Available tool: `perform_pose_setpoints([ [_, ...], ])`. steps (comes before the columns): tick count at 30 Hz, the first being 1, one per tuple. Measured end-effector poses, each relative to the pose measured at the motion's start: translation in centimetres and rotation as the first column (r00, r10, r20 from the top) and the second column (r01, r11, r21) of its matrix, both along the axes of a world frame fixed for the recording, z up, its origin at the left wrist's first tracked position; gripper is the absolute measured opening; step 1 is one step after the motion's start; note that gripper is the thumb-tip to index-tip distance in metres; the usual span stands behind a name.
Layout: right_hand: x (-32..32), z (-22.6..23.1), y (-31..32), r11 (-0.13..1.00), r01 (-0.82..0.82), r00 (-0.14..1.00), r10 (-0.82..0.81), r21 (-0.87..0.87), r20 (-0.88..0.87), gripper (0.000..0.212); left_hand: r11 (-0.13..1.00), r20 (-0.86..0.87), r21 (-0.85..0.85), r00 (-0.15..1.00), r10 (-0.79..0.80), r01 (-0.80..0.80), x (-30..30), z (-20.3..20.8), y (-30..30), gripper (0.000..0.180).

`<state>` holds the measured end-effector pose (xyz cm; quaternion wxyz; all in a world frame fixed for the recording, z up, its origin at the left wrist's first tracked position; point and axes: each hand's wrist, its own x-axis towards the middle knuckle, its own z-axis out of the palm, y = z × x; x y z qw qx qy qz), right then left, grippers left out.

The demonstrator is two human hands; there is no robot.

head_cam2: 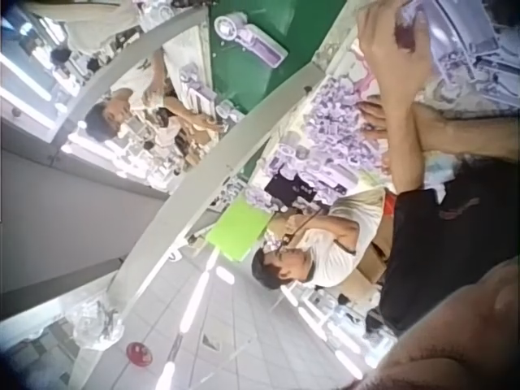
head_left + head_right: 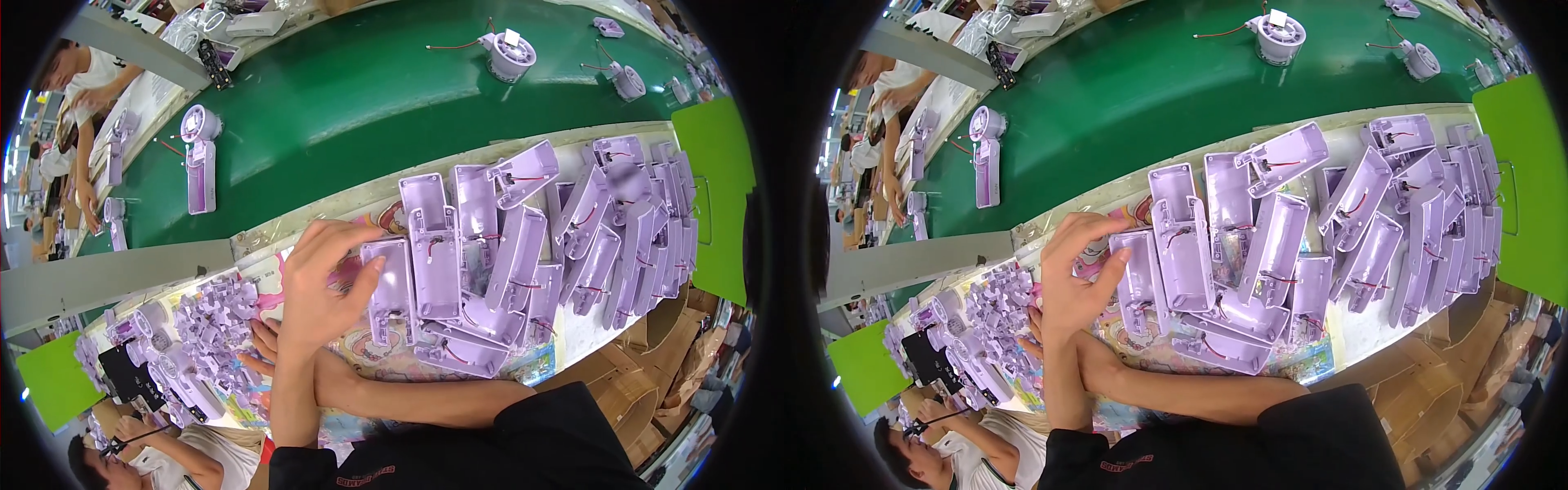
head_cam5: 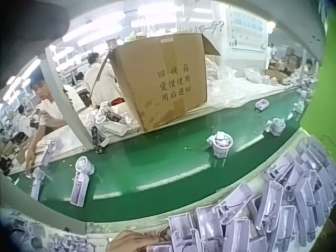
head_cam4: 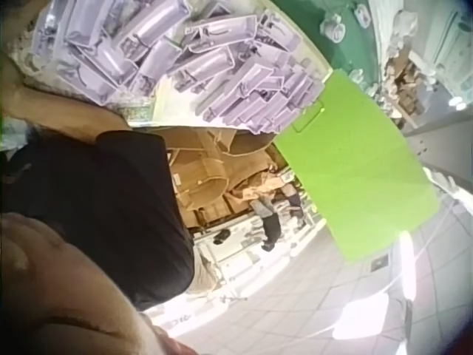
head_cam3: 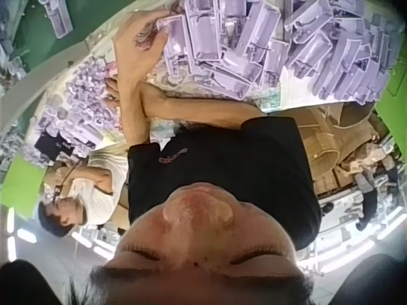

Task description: The person assembles small purple handheld fans by hand, attaching motor units, fan blades, and plastic components to purple fan casings, then applying stickers.

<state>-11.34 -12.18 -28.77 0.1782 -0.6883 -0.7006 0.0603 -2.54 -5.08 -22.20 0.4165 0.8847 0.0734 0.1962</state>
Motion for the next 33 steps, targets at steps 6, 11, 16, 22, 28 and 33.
perform_pose_setpoints([
  [6, -0.3, -0.4, 0.0, 1.000, 0.000, 1.000, 0.000, 0.006, -0.017, 0.068, 0.999, 0.026, -0.016, 0.999, 0.036, -0.036, -0.1, -0.6, 0.2, 0.020],
  [11, -0.6, -0.7, -0.2, 1.000, 0.006, 0.999, -0.006, 0.006, -0.035, 0.066, 0.997, 0.071, -0.037, 0.995, 0.063, -0.061, -0.3, -0.6, 0.1, 0.019],
  [16, -1.1, -1.0, 0.0, 1.000, 0.013, 0.999, -0.012, 0.010, -0.053, 0.065, 1.000, 0.113, 0.017, 0.994, 0.010, -0.012, -0.2, -0.5, 0.2, 0.027],
  [22, -1.5, -1.3, -0.3, 0.999, 0.043, 0.994, -0.042, 0.012, -0.100, 0.064, 0.998, 0.078, 0.068, 0.997, -0.010, 0.004, -0.1, -0.8, 0.3, 0.031],
  [28, -2.0, -1.5, -0.3, 0.997, 0.073, 0.986, -0.071, 0.007, -0.149, 0.062, 0.997, 0.031, 0.076, 0.999, 0.024, -0.026, 0.1, -0.5, -0.3, 0.029],
  [33, -2.0, -2.0, 0.0, 0.997, 0.084, 0.980, -0.082, 0.001, -0.181, 0.061, 0.998, -0.019, 0.064, 0.999, 0.028, -0.026, 0.1, -0.1, -0.5, 0.023],
])
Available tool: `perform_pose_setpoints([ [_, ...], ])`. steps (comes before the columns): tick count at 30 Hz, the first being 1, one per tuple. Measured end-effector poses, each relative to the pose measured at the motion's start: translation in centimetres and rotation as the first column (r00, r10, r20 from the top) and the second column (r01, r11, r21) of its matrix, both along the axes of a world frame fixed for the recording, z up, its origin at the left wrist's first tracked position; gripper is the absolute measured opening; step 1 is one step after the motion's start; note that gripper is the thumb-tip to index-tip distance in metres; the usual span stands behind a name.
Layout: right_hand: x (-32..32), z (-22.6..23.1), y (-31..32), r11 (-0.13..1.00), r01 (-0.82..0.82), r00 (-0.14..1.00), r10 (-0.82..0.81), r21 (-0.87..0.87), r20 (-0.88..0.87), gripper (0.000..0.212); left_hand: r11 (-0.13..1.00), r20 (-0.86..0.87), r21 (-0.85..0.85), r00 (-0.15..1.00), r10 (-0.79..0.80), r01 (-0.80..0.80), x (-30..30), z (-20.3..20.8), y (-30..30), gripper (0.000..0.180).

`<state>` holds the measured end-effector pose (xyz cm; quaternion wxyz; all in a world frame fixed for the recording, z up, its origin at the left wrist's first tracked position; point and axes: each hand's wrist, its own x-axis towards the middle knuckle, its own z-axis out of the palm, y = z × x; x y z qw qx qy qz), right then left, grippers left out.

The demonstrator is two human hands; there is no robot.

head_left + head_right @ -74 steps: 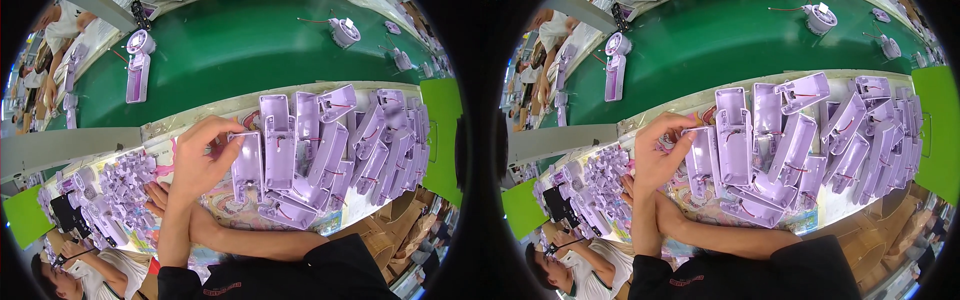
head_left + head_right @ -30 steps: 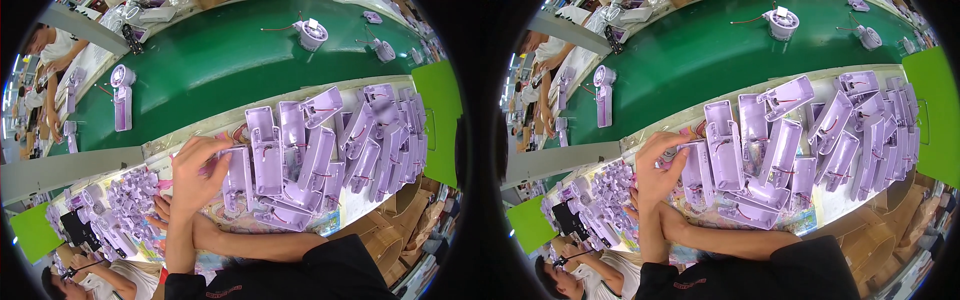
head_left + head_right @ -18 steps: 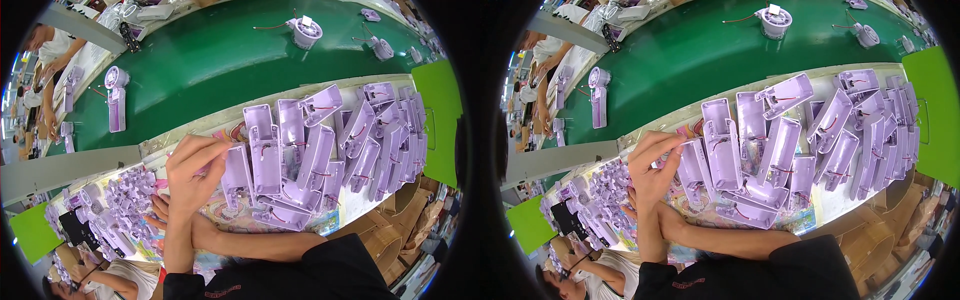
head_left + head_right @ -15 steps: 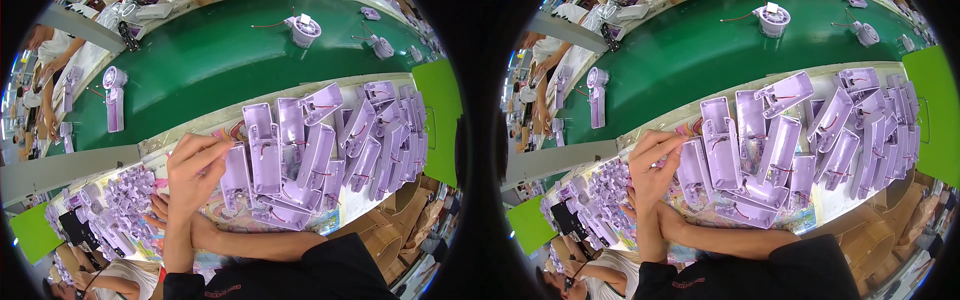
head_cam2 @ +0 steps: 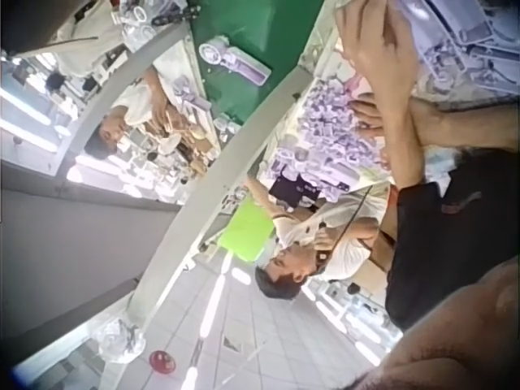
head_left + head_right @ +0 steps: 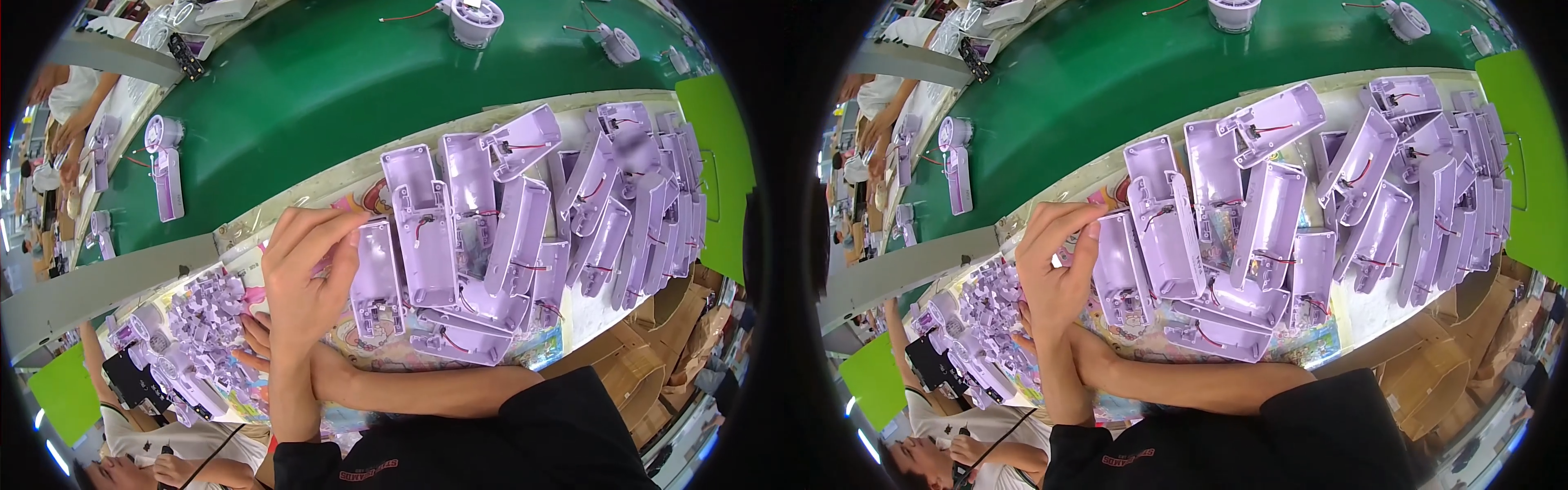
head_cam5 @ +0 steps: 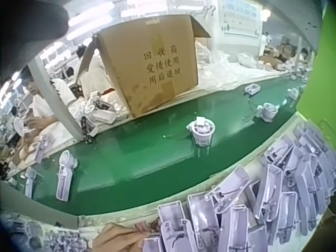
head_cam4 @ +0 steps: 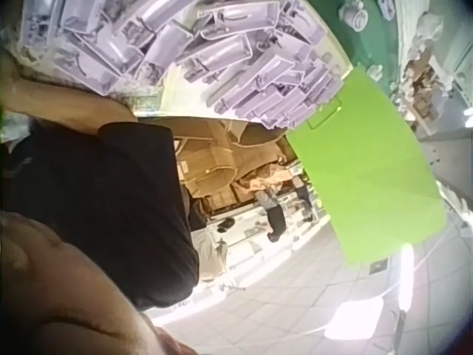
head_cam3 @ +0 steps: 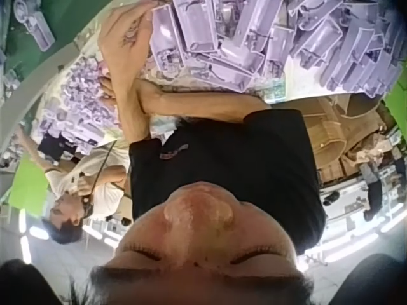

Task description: The person assembles small purple handheld fans by hand, attaching motor units, fan blades, and plastic components to purple fan casings, then applying stickers.

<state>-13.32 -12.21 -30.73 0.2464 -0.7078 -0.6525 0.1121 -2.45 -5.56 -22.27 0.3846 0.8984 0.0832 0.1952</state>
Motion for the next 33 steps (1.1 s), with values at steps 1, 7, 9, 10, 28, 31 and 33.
perform_pose_setpoints([
  [1, -0.3, 0.1, 0.0, 1.000, 0.002, 1.000, -0.002, 0.000, -0.005, 0.061, 0.999, -0.047, -0.040, 0.999, 0.015, -0.017, -0.1, 0.1, -0.1, 0.020],
  [7, -0.7, -0.3, 0.2, 1.000, 0.009, 0.999, -0.009, 0.000, -0.032, 0.059, 0.998, -0.070, -0.047, 0.997, 0.031, -0.035, -0.2, 0.0, 0.0, 0.021],
  [9, -0.9, -0.4, 0.2, 1.000, 0.011, 0.999, -0.011, 0.001, -0.040, 0.059, 0.999, -0.034, -0.027, 0.999, 0.033, -0.034, -0.1, -0.4, 0.1, 0.020],
  [10, -1.0, -0.5, 0.2, 1.000, 0.011, 0.999, -0.011, 0.001, -0.043, 0.059, 0.999, 0.003, -0.005, 0.999, 0.034, -0.033, -0.1, -0.5, 0.2, 0.019],
  [28, -2.1, -1.6, -0.3, 1.000, 0.027, 0.995, -0.026, 0.015, -0.097, 0.055, 0.989, -0.012, -0.037, 0.990, 0.143, -0.143, -0.3, -0.4, -0.6, 0.017],
  [31, -2.4, -1.8, -0.2, 0.999, 0.032, 0.994, -0.030, 0.019, -0.106, 0.054, 0.986, -0.014, -0.050, 0.987, 0.160, -0.160, -0.3, -0.3, -0.7, 0.017],
  [33, -2.5, -1.8, -0.1, 0.999, 0.035, 0.993, -0.033, 0.022, -0.112, 0.054, 0.986, -0.018, -0.043, 0.987, 0.158, -0.159, -0.3, -0.4, -0.7, 0.017],
])
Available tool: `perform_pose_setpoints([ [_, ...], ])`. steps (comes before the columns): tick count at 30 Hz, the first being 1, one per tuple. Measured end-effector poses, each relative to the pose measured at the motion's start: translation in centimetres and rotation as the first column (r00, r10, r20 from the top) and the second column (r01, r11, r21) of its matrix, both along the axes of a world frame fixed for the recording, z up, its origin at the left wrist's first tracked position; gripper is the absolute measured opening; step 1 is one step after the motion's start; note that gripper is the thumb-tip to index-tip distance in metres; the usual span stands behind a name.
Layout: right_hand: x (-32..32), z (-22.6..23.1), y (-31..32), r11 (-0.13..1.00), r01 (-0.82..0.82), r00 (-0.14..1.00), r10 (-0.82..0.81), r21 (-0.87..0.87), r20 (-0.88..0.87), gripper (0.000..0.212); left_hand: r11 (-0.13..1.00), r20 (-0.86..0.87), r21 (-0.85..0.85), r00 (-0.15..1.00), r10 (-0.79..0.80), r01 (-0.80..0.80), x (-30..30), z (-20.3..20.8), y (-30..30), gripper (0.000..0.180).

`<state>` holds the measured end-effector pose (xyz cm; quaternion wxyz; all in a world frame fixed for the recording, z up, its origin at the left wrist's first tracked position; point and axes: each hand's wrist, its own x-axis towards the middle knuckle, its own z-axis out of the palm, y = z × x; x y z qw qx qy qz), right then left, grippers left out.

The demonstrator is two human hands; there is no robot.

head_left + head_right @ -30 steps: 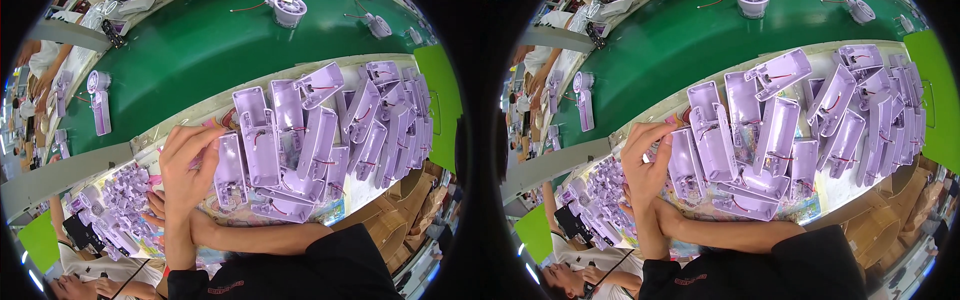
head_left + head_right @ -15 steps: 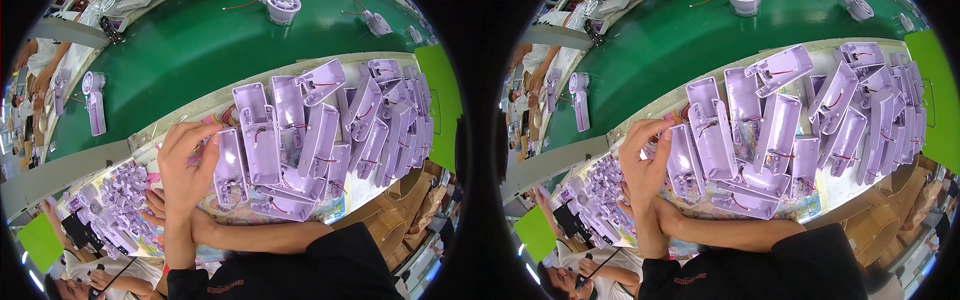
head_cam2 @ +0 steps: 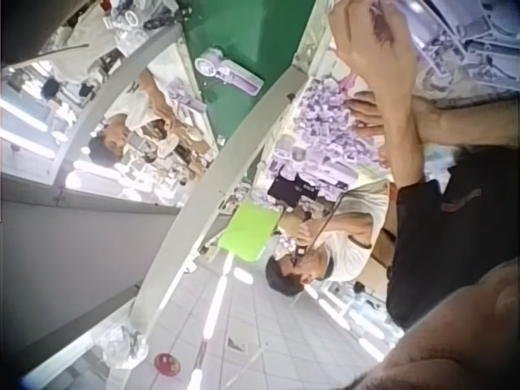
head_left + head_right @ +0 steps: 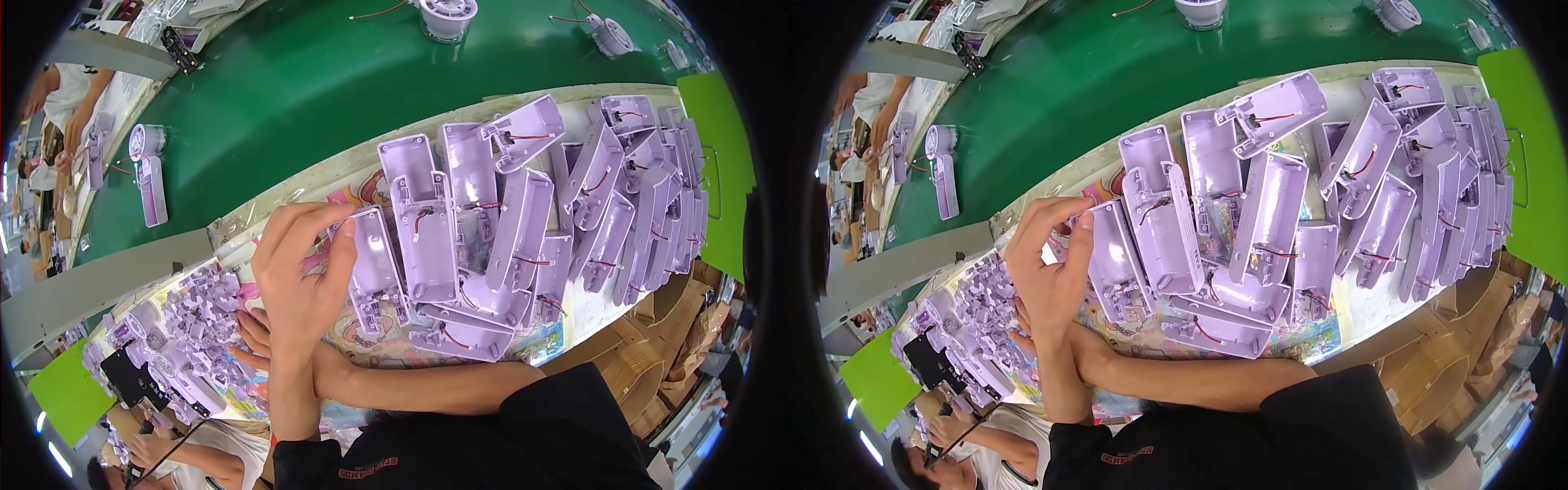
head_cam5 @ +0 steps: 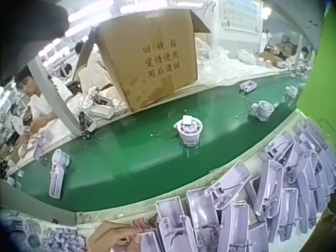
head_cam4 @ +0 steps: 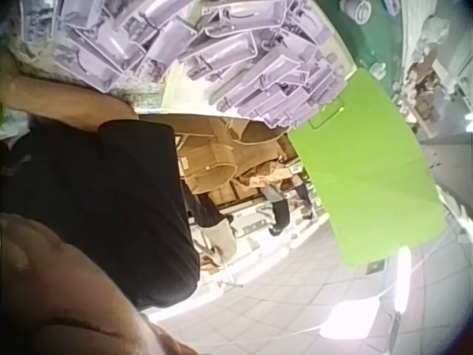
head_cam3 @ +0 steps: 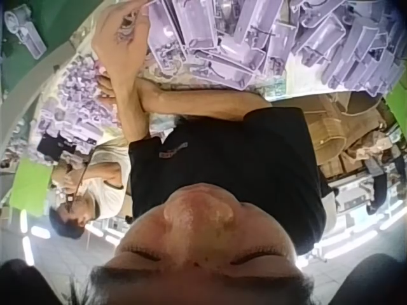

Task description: The person assembles small purple handheld fans by hand, attaching motor units, fan blades, and plastic components to purple fan casings, then applying stickers.

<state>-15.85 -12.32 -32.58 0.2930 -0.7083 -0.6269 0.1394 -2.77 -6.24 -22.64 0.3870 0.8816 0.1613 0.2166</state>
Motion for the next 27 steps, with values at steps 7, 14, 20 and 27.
perform_pose_setpoints([
  [7, -0.2, -0.5, -0.1, 1.000, 0.001, 1.000, -0.001, 0.019, 0.005, 0.052, 1.000, 0.009, -0.010, 1.000, -0.017, 0.017, 0.2, 0.1, 0.1, 0.017],
  [14, -0.3, -0.9, 0.6, 0.997, -0.013, 0.996, 0.006, 0.081, 0.090, 0.051, 1.000, 0.152, 0.023, 0.988, 0.006, -0.009, 0.3, 0.8, 0.4, 0.012],
  [20, 3.1, -0.1, 0.8, 0.983, -0.015, 0.999, 0.007, 0.186, 0.045, 0.049, 0.994, 0.178, 0.105, 0.984, 0.005, -0.024, 4.1, 3.6, 0.9, 0.011],
  [27, 3.8, 2.8, 0.6, 0.905, -0.048, 0.998, 0.063, 0.423, -0.022, 0.021, 0.899, -0.058, 0.423, 0.993, -0.099, 0.114, 16.5, 3.2, 1.5, 0.064],
])
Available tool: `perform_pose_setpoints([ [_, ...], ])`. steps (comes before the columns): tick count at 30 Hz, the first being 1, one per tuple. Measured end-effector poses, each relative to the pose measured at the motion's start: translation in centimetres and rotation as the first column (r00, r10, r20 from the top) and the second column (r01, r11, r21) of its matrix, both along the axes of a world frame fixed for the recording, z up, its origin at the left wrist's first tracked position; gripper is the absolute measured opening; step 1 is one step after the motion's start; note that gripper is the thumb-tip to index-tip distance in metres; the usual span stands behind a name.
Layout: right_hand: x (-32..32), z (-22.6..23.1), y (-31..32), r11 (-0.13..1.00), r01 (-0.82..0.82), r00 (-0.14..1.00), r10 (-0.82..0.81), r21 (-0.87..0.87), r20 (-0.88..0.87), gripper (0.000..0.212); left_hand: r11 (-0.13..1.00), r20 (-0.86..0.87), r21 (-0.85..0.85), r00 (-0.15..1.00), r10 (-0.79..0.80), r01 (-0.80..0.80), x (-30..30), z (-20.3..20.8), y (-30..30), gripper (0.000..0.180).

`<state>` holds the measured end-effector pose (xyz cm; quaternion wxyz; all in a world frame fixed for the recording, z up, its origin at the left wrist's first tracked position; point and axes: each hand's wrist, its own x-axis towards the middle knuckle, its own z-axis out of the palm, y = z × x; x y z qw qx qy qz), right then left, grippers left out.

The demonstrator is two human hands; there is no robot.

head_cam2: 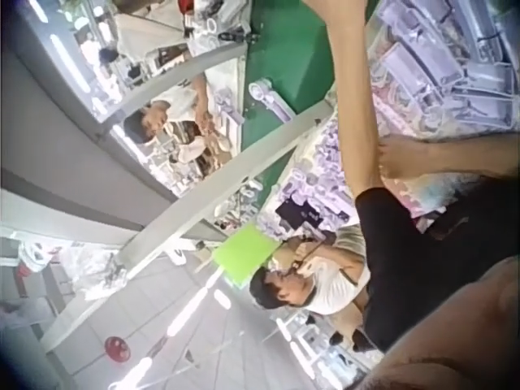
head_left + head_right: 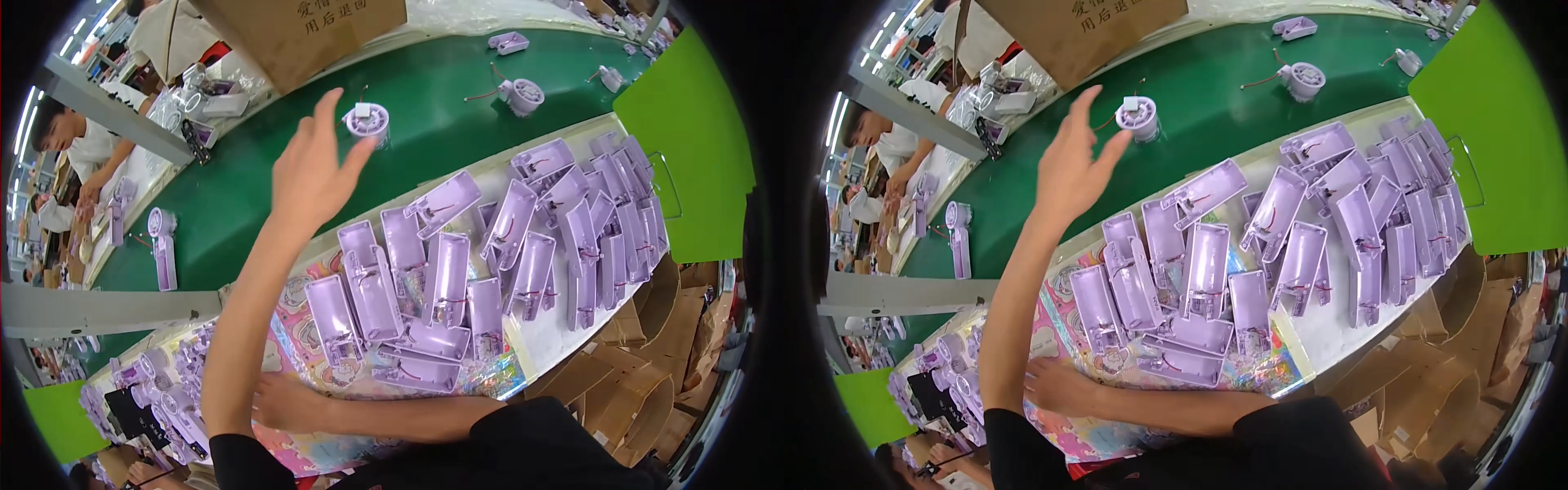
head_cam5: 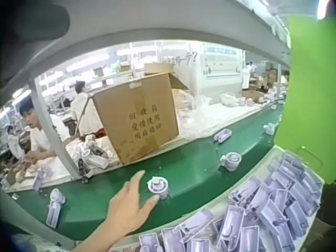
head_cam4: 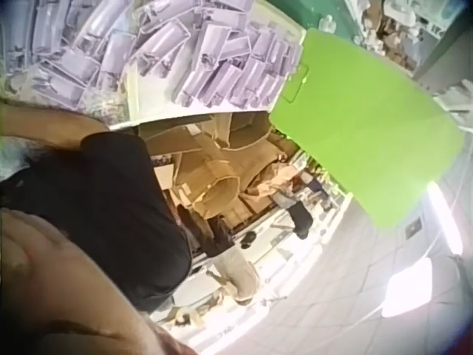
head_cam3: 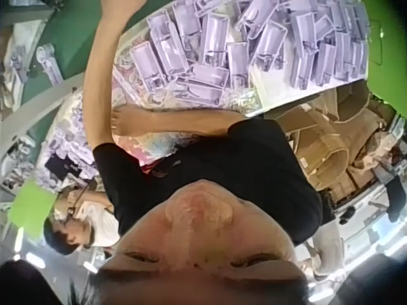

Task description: The person assembles small purple handheld fans by hand, attaching motor units, fan blades, and plastic components to purple fan casings, then applying stickers.

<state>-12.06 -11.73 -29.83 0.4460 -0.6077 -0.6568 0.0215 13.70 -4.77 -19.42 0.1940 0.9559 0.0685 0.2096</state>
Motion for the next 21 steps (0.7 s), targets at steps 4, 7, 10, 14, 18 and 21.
perform_pose_setpoints([
  [4, 0.3, -0.4, 0.5, 0.999, -0.022, 0.999, 0.023, 0.050, -0.031, 0.027, 0.983, -0.252, 0.141, 0.956, 0.154, -0.121, 5.8, -2.1, -1.0, 0.072],
  [7, 0.5, -0.1, 0.9, 0.972, -0.023, 0.930, 0.107, 0.234, -0.352, 0.031, 0.986, -0.214, -0.140, 0.975, 0.054, -0.086, 6.8, -4.2, 1.0, 0.061],
  [10, 1.5, 0.7, 1.2, 0.982, -0.180, 0.942, 0.155, -0.058, -0.298, 0.035, 0.930, -0.185, -0.358, 0.971, -0.154, 0.080, 4.5, -2.6, 3.3, 0.047],
  [14, 2.8, 2.2, 0.3, 0.991, 0.092, 0.934, -0.052, 0.096, -0.353, 0.018, 0.850, -0.067, -0.502, 0.973, -0.221, 0.159, -5.2, 3.5, 3.6, 0.039],
  [18, 4.2, 1.1, 0.0, 0.996, 0.085, 0.940, -0.068, 0.037, -0.334, 0.025, 0.902, 0.095, -0.389, 0.983, -0.160, 0.184, -19.8, 6.7, 2.4, 0.060],
  [21, 3.7, 2.3, -0.5, 0.988, 0.120, 0.834, -0.045, 0.102, -0.549, 0.037, 0.964, 0.114, -0.263, 0.993, -0.011, 0.041, -34.1, 7.0, -0.6, 0.078],
])
